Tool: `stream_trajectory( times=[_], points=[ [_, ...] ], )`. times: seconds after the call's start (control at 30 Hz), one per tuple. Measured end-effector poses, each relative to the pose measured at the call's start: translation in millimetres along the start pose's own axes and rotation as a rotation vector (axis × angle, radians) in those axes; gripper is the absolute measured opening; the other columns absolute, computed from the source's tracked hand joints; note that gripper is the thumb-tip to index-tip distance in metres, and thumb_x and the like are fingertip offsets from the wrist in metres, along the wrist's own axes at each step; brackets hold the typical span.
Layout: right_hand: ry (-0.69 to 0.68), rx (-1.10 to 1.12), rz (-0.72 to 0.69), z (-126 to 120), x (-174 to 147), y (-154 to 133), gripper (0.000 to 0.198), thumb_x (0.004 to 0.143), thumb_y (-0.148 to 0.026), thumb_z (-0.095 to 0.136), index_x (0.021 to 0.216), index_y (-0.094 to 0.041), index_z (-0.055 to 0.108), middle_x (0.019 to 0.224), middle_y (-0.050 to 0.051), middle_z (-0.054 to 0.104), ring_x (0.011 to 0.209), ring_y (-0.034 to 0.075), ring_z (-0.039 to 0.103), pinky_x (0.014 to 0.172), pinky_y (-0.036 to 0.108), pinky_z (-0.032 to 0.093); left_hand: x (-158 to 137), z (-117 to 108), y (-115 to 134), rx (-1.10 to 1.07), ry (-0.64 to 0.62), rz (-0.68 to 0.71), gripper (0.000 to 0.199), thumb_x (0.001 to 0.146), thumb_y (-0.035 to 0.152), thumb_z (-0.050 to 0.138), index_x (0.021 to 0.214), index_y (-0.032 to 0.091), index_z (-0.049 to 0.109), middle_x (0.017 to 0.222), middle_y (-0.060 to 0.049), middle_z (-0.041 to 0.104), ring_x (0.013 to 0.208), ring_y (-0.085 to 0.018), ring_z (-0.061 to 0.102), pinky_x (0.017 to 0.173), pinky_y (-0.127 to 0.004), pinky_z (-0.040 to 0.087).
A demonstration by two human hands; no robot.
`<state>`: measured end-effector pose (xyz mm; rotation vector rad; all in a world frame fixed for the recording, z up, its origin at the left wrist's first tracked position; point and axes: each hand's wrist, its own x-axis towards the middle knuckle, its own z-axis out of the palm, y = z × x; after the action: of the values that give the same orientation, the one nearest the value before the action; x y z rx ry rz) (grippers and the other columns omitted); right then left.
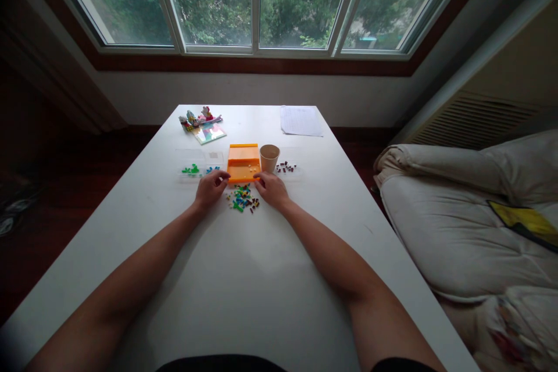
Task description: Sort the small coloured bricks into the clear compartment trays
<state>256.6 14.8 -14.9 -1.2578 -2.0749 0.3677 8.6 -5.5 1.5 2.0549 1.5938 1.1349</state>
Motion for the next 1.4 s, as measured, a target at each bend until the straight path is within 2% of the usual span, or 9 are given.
stream_trajectory(
  times=[0.07,0.2,0.43,0.67,0.83,0.97,1.23,1.4],
  points=[
    [0.005,0.007,-0.020,-0.1,0.2,0.4,0.023,0.091,-0.018,0.059,0.110,-0.022,0.070,0.096,0.004,0.071,0.082,0.017,0.062,0.077,0.026,0.045,-0.3,-0.5,1.9,0.083,-0.014,0.027,0.017,0.088,0.023,0.055,0.095,0.021,0.071,0.090,-0.003,0.070,0.068,-0.014,0.059,0.070,-0.028,0.046],
    [-0.035,-0.015,-0.081,-0.4,-0.3,0.2,0.022,0.093,-0.017,0.055,0.105,-0.023,0.072,0.102,0.004,0.071,0.091,0.017,0.064,0.083,0.027,0.048,-1.3,-2.7,-0.7,0.200,0.014,-0.012,0.017,0.089,0.023,0.055,0.097,0.022,0.070,0.087,-0.003,0.068,0.074,-0.017,0.060,0.070,-0.029,0.044],
    [-0.148,-0.178,-0.148,1.7,-3.0,-4.1,0.026,0.096,-0.021,0.056,0.116,-0.026,0.071,0.111,0.006,0.070,0.104,0.020,0.063,0.088,0.027,0.047,-2.4,-5.9,-4.5,0.233,-0.001,-0.062,0.017,0.090,0.026,0.054,0.097,0.023,0.069,0.087,-0.003,0.069,0.079,-0.018,0.061,0.073,-0.029,0.044],
    [-0.156,-0.192,-0.106,-1.9,-2.8,-9.6,0.019,0.098,-0.024,0.053,0.105,-0.023,0.071,0.104,0.007,0.070,0.097,0.019,0.062,0.084,0.027,0.045,-2.2,-5.9,-1.9,0.233,-0.006,-0.085,0.018,0.090,0.027,0.054,0.097,0.023,0.070,0.086,-0.004,0.069,0.078,-0.019,0.061,0.072,-0.029,0.043],
    [-0.140,-0.178,-0.090,-3.5,-3.0,-9.5,0.017,0.097,-0.023,0.054,0.102,-0.023,0.070,0.102,0.006,0.070,0.093,0.018,0.062,0.082,0.026,0.044,-3.0,-6.7,-1.9,0.270,0.012,-0.160,0.018,0.089,0.029,0.056,0.098,0.024,0.070,0.088,-0.004,0.070,0.079,-0.019,0.062,0.071,-0.028,0.042],
    [-0.151,-0.176,-0.093,-3.4,-3.0,-9.0,0.016,0.096,-0.023,0.056,0.100,-0.023,0.071,0.101,0.005,0.070,0.091,0.017,0.061,0.080,0.026,0.043,-4.3,-7.2,-3.2,0.318,-0.022,-0.206,0.016,0.088,0.031,0.058,0.094,0.025,0.071,0.086,-0.004,0.071,0.076,-0.020,0.062,0.067,-0.029,0.040],
    [-0.130,-0.188,-0.080,-1.7,-2.7,-6.0,0.014,0.095,-0.023,0.057,0.092,-0.022,0.070,0.096,0.005,0.069,0.088,0.016,0.061,0.077,0.024,0.041,-6.0,-4.9,-5.7,0.375,-0.073,-0.186,0.015,0.086,0.028,0.057,0.092,0.027,0.071,0.087,-0.004,0.072,0.076,-0.021,0.062,0.064,-0.029,0.038],
    [-0.071,-0.110,-0.063,-3.3,-1.7,-8.8,0.011,0.093,-0.023,0.058,0.090,-0.021,0.069,0.087,0.003,0.069,0.080,0.015,0.059,0.072,0.024,0.040,-5.8,-6.8,-5.3,0.339,-0.114,-0.184,0.014,0.082,0.025,0.060,0.092,0.027,0.070,0.080,-0.002,0.070,0.072,-0.020,0.061,0.063,-0.028,0.037]
  ],
)
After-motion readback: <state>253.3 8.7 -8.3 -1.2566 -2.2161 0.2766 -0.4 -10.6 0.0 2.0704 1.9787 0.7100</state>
